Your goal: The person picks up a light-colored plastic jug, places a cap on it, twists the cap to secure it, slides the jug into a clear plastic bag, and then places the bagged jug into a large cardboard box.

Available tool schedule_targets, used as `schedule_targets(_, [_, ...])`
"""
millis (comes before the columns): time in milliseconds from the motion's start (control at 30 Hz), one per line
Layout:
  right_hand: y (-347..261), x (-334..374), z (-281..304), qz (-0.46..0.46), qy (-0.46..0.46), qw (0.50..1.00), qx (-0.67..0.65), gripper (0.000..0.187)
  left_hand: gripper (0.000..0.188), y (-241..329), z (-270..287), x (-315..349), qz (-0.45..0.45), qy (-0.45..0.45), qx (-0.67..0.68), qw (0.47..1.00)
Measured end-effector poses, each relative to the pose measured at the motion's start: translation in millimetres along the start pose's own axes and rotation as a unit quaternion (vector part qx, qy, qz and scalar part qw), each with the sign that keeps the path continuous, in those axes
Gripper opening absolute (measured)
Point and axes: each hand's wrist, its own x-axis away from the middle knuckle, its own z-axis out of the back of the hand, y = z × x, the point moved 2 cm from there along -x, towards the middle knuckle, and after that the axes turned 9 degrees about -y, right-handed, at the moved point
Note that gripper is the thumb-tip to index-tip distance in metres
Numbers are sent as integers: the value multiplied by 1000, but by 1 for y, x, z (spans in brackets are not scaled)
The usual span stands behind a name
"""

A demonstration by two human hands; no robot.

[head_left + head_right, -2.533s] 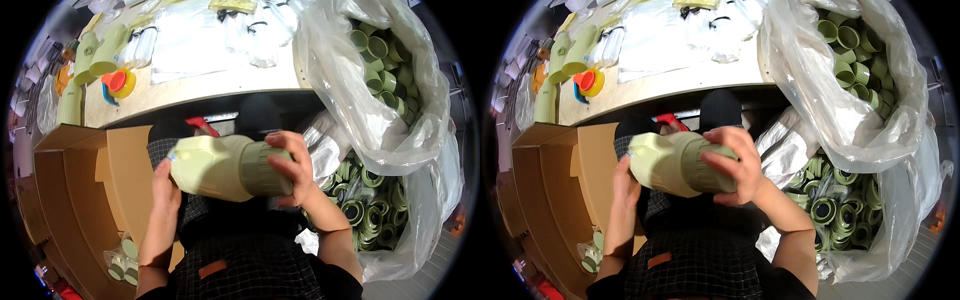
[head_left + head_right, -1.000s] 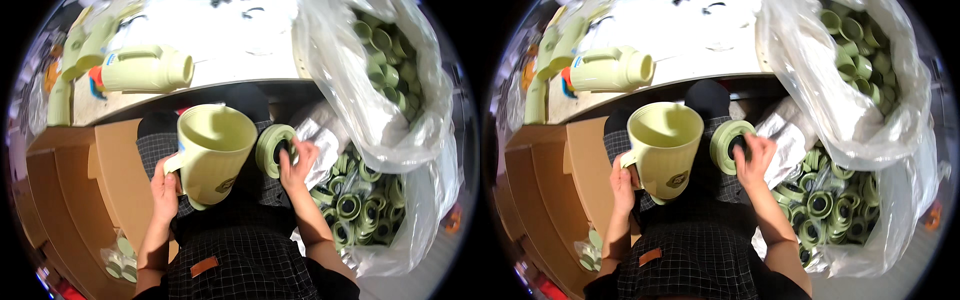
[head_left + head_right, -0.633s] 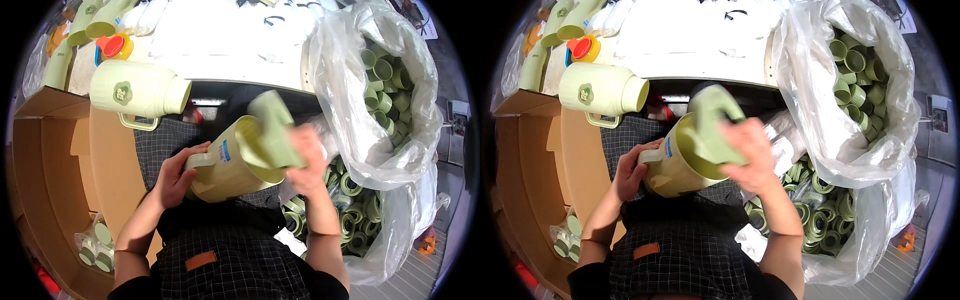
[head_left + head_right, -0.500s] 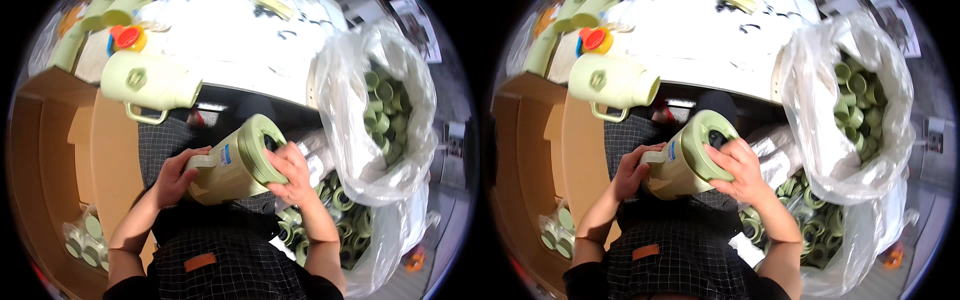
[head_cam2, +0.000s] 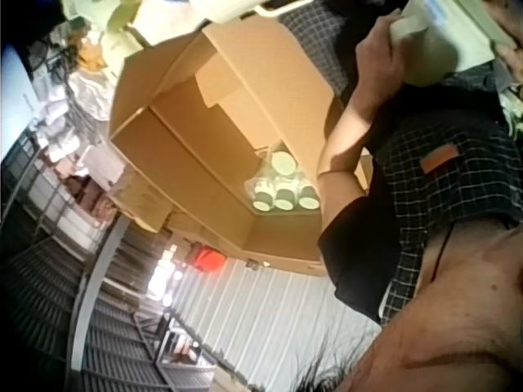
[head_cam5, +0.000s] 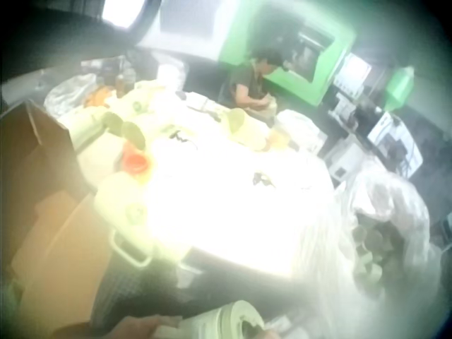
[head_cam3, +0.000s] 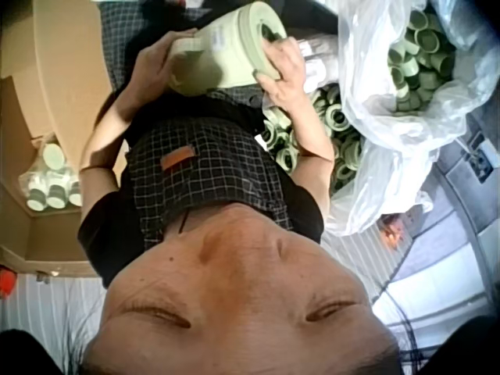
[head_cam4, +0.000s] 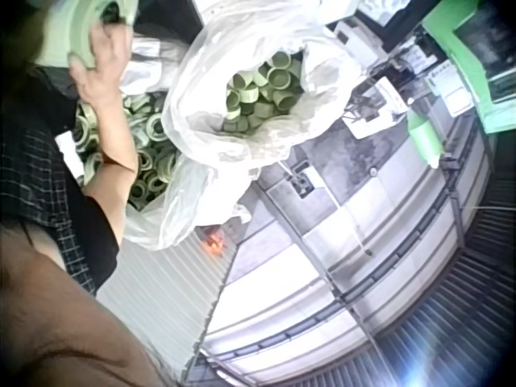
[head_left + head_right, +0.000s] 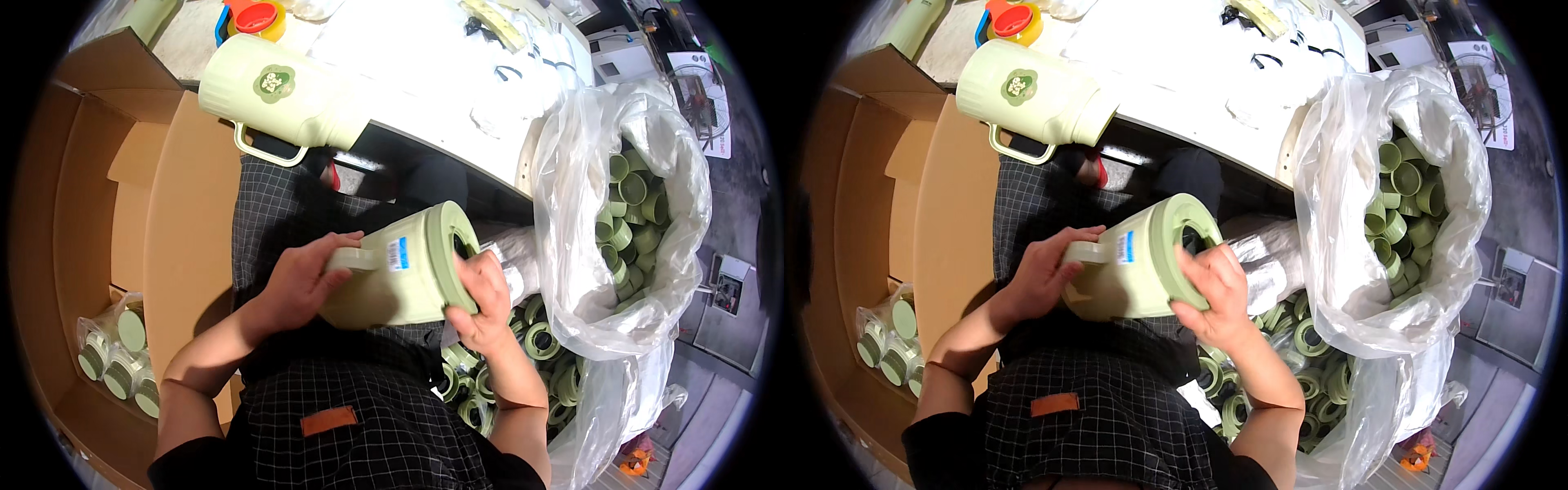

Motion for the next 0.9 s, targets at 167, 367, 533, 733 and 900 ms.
schedule_targets(167, [2, 4, 3, -115, -9, 992, -45, 59, 36, 12, -18, 12, -9, 43, -103, 994])
schedule_targets(367, [65, -14, 69, -176, 49, 957, -227, 84, 39, 15, -16, 9, -40, 9, -108, 993])
schedule_targets(533, [93, -38, -22, -300, -145, 874, -353, 78, 46, 10, -20, 12, -20, -4, -133, 991])
schedule_targets(733, [85, -50, 60, -204, -70, 959, -185, 86, 48, 13, -1, 6, -36, -35, -140, 989])
schedule_targets(900, [78, -48, -11, -236, -189, 909, -285, 84, 51, 16, -6, 1, -23, -50, -139, 989])
